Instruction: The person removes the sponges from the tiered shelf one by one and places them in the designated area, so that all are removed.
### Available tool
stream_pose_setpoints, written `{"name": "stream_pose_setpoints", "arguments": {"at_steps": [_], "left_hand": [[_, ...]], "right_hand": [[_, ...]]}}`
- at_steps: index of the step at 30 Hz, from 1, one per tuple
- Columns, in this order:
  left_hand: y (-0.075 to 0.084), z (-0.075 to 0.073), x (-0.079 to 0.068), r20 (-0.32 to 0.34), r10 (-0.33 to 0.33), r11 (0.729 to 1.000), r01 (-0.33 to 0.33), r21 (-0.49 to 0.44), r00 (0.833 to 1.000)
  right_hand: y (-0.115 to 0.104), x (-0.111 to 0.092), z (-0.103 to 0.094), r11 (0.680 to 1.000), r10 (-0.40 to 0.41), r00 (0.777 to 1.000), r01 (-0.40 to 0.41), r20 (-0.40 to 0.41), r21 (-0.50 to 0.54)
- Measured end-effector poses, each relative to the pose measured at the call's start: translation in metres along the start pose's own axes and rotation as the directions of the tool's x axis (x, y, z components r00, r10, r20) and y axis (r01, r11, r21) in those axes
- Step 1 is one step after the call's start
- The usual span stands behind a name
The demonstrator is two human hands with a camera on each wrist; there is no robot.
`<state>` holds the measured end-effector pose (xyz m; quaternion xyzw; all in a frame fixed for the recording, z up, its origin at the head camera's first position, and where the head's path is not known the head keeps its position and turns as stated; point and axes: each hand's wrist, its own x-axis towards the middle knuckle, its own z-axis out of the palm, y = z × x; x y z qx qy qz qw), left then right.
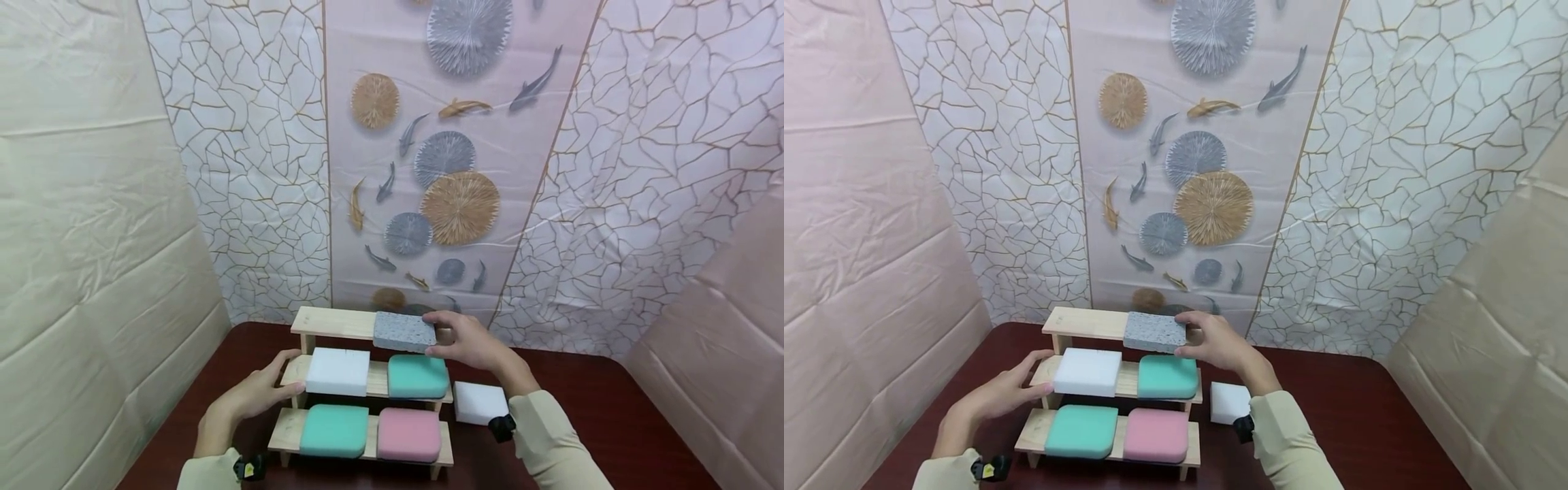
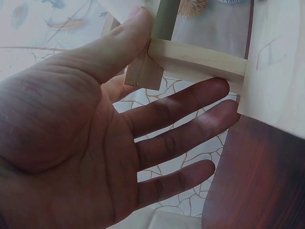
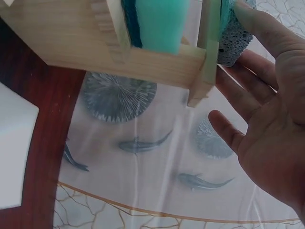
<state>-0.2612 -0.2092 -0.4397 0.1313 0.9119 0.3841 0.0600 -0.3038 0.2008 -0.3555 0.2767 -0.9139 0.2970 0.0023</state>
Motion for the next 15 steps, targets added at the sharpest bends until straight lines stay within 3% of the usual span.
{"name": "stream_pose_setpoints", "arguments": {"at_steps": [15], "left_hand": [[0.0,0.005,0.003,0.003,-0.037,0.999,0.037,-0.001,0.999]], "right_hand": [[0.009,-0.012,-0.013,1.0,0.021,0.999,-0.022,0.035,0.017]]}}
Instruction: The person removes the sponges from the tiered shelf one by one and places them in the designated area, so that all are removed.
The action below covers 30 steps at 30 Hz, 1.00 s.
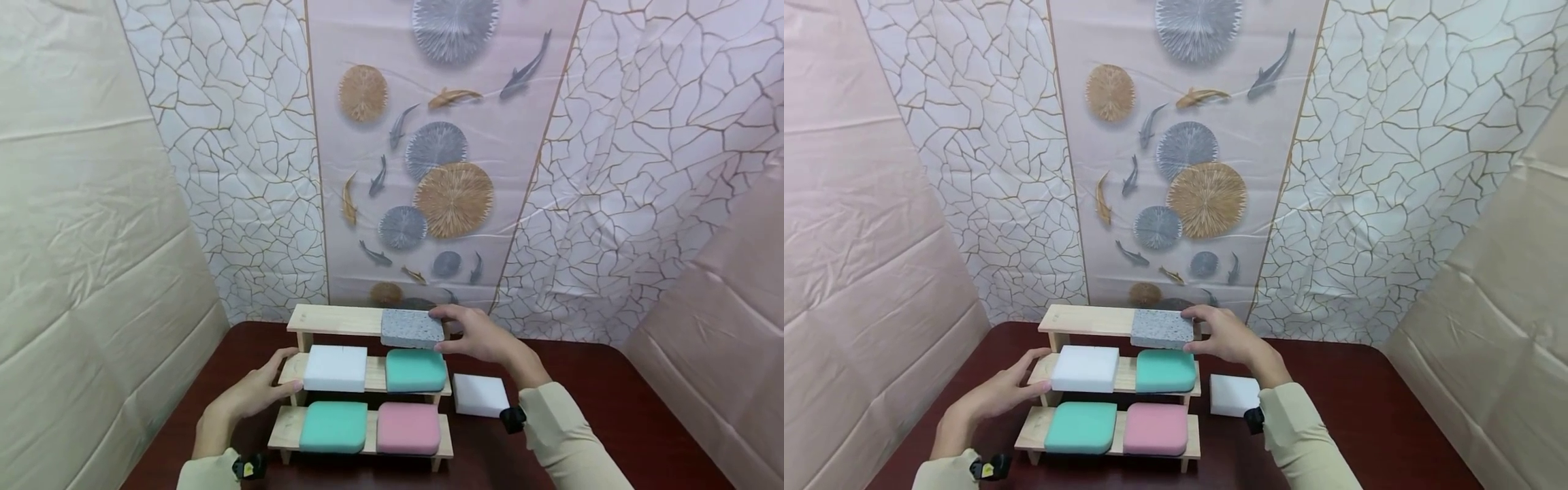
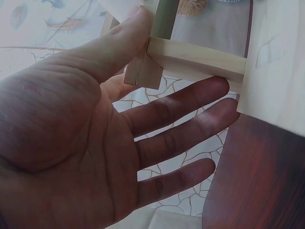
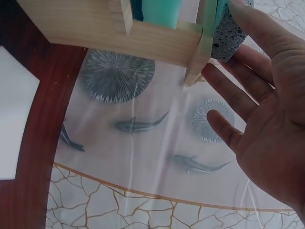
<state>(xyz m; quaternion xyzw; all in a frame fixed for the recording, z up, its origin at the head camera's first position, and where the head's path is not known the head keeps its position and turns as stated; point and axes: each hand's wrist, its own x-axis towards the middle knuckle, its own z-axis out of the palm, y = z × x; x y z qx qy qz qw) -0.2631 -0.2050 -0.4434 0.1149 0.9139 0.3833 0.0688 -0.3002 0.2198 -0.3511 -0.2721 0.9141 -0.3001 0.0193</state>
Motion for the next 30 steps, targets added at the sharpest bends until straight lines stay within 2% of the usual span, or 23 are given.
{"name": "stream_pose_setpoints", "arguments": {"at_steps": [6,12,22,30], "left_hand": [[-0.003,0.006,-0.001,0.01,-0.009,0.999,0.009,-0.045,1.0],[-0.003,0.001,-0.003,-0.005,-0.016,0.999,0.016,-0.029,1.0],[-0.001,-0.001,-0.003,-0.002,-0.021,1.0,0.021,-0.014,1.0],[0.001,-0.001,0.002,0.016,-0.012,1.0,0.012,-0.017,1.0]], "right_hand": [[0.003,-0.009,-0.008,0.999,0.014,1.0,-0.014,0.001,-0.035],[0.01,-0.015,-0.014,0.993,0.013,1.0,-0.016,-0.024,-0.116],[0.024,-0.027,-0.02,0.995,0.007,0.997,-0.015,-0.075,-0.096],[0.039,-0.045,-0.026,0.996,0.039,0.986,-0.051,-0.165,-0.069]]}}
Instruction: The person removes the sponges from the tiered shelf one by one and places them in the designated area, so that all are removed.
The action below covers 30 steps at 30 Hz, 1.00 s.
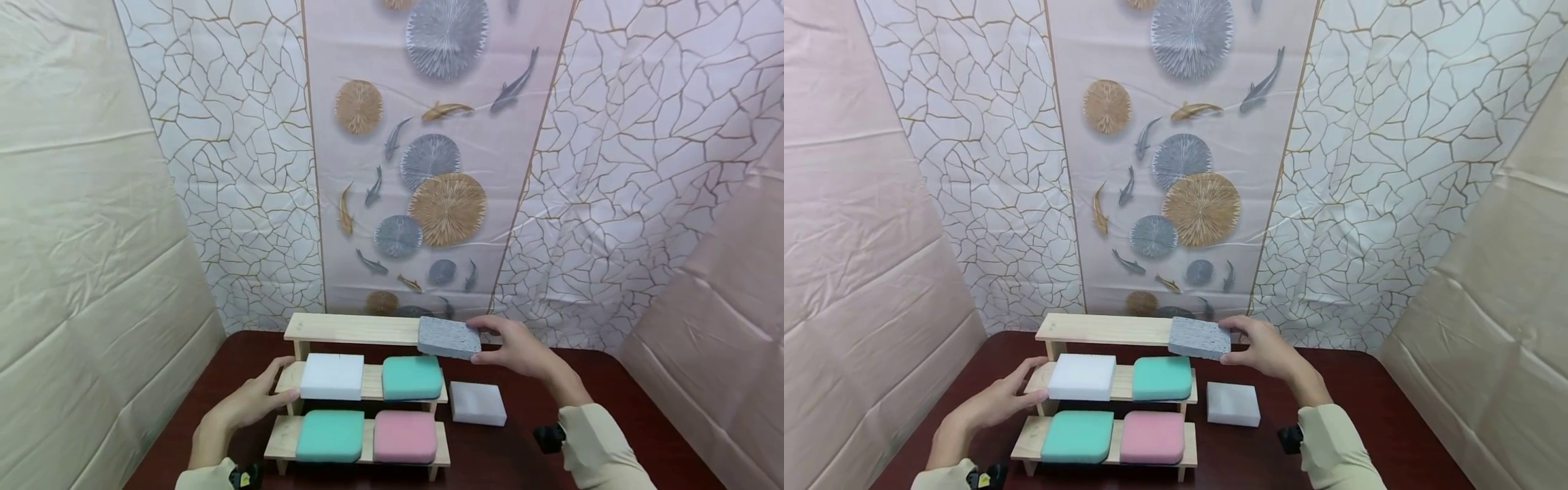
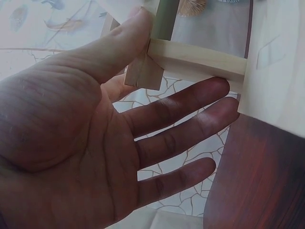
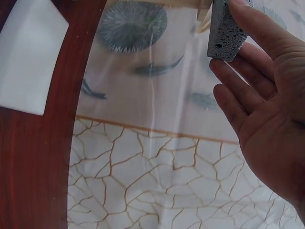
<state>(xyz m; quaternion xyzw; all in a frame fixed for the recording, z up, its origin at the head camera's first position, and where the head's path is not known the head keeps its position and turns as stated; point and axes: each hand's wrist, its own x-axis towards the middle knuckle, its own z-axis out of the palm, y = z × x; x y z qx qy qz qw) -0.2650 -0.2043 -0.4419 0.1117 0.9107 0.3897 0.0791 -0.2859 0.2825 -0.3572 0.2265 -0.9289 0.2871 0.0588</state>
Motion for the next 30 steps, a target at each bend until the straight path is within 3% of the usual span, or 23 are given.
{"name": "stream_pose_setpoints", "arguments": {"at_steps": [15,30], "left_hand": [[0.002,-0.001,-0.003,0.003,0.015,1.0,-0.015,0.017,1.0],[0.001,-0.001,-0.001,0.005,0.012,1.0,-0.012,0.025,1.0]], "right_hand": [[0.033,-0.03,-0.019,1.0,-0.011,0.999,0.011,-0.038,0.015],[0.074,-0.069,-0.015,0.991,0.105,0.993,-0.109,-0.059,-0.072]]}}
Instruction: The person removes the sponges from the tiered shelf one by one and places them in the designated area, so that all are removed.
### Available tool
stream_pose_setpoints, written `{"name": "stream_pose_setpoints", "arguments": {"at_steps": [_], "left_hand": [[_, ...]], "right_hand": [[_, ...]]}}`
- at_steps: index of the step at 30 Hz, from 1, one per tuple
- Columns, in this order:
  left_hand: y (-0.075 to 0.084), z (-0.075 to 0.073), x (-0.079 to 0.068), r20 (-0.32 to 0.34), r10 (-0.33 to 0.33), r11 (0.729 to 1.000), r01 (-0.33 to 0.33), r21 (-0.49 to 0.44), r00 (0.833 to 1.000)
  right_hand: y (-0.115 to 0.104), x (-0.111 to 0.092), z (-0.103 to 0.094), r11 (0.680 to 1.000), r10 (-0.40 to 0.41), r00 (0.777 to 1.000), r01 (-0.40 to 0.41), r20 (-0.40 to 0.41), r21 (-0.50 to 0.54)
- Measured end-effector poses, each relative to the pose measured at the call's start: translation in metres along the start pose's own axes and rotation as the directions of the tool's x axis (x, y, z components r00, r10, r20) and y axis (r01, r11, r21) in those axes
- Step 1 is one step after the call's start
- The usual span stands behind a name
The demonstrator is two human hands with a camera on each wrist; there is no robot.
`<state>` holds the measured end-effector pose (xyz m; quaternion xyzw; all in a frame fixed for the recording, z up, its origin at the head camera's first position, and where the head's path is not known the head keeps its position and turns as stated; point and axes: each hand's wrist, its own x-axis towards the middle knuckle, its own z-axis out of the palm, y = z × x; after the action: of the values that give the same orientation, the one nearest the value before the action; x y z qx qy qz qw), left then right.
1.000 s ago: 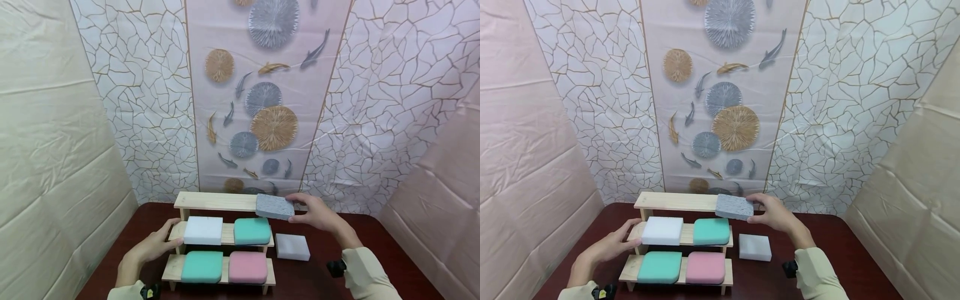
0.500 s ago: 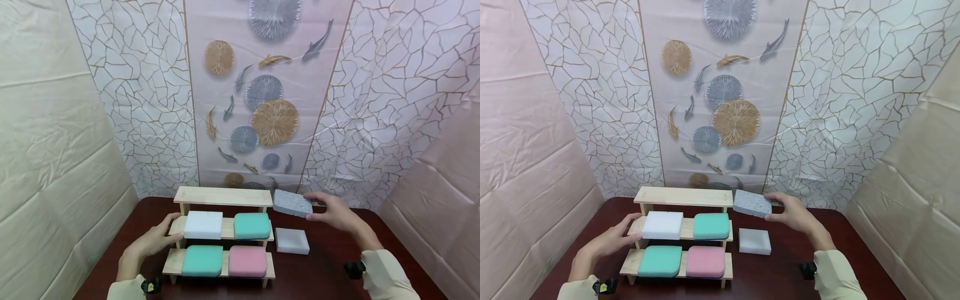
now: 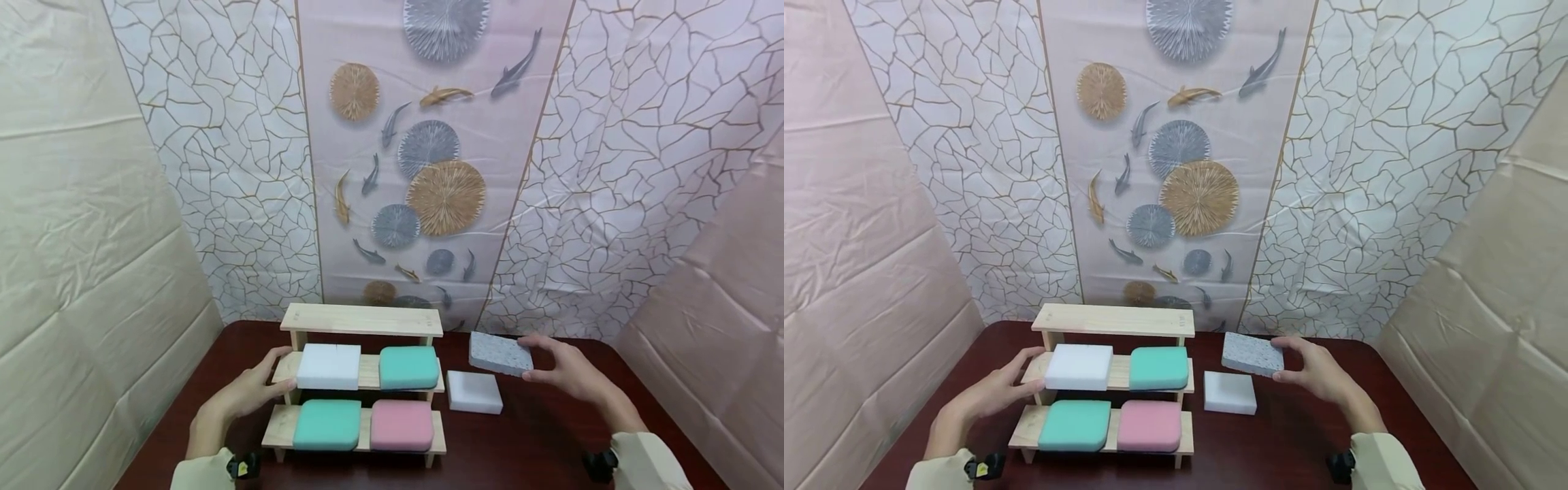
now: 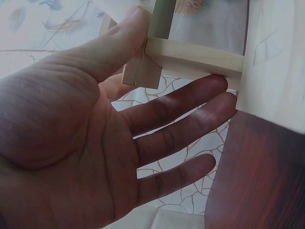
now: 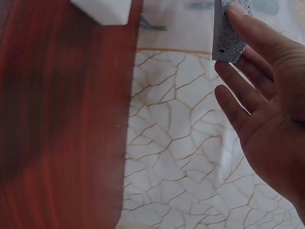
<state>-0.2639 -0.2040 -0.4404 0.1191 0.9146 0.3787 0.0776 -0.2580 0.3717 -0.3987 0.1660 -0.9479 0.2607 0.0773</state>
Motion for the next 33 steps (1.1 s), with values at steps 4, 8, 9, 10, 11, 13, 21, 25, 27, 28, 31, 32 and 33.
{"name": "stream_pose_setpoints", "arguments": {"at_steps": [4,8,9,10,11,13,21,25,27,28,31,32,33], "left_hand": [[0.001,-0.001,0.001,-0.006,0.002,1.0,-0.003,-0.007,1.0],[0.002,-0.001,0.002,-0.009,0.002,1.0,-0.002,-0.012,1.0],[0.002,-0.001,0.002,-0.01,0.0,1.0,0.0,-0.009,1.0],[0.002,-0.001,0.003,-0.01,0.003,1.0,-0.003,-0.004,1.0],[0.003,-0.001,0.003,-0.01,0.009,1.0,-0.009,0.004,1.0],[0.004,-0.001,0.005,-0.012,0.013,1.0,-0.013,0.015,1.0],[0.003,-0.002,0.005,-0.018,-0.001,1.0,0.001,0.004,1.0],[0.001,-0.002,0.003,-0.018,-0.008,1.0,0.008,-0.016,1.0],[0.001,-0.001,0.002,-0.018,-0.01,1.0,0.009,-0.029,1.0],[0.0,0.0,0.002,-0.018,-0.009,1.0,0.008,-0.03,1.0],[0.0,0.001,0.001,-0.018,-0.007,0.999,0.006,-0.034,1.0],[-0.001,0.001,0.0,-0.02,-0.006,0.999,0.005,-0.032,1.0],[-0.001,0.001,0.0,-0.021,-0.006,1.0,0.006,-0.031,1.0]], "right_hand": [[0.01,-0.004,0.004,1.0,0.023,1.0,-0.023,0.006,-0.016],[0.022,-0.01,0.009,0.999,0.045,0.999,-0.045,0.029,-0.013],[0.026,-0.011,0.01,0.999,0.053,0.998,-0.053,0.037,-0.014],[0.029,-0.013,0.011,0.998,0.06,0.997,-0.06,0.045,-0.015],[0.032,-0.015,0.012,0.998,0.067,0.996,-0.067,0.051,-0.015],[0.037,-0.018,0.013,0.997,0.076,0.995,-0.075,0.063,-0.017],[0.054,-0.031,0.021,0.998,0.06,0.993,-0.063,0.097,0.028],[0.06,-0.034,0.024,0.997,0.067,0.992,-0.071,0.108,0.036],[0.063,-0.036,0.026,0.996,0.072,0.991,-0.077,0.11,0.042],[0.064,-0.037,0.027,0.996,0.077,0.991,-0.083,0.109,0.044],[0.069,-0.041,0.031,0.994,0.088,0.99,-0.094,0.111,0.057],[0.07,-0.041,0.032,0.993,0.091,0.989,-0.099,0.115,0.065],[0.072,-0.042,0.033,0.991,0.096,0.988,-0.106,0.123,0.078]]}}
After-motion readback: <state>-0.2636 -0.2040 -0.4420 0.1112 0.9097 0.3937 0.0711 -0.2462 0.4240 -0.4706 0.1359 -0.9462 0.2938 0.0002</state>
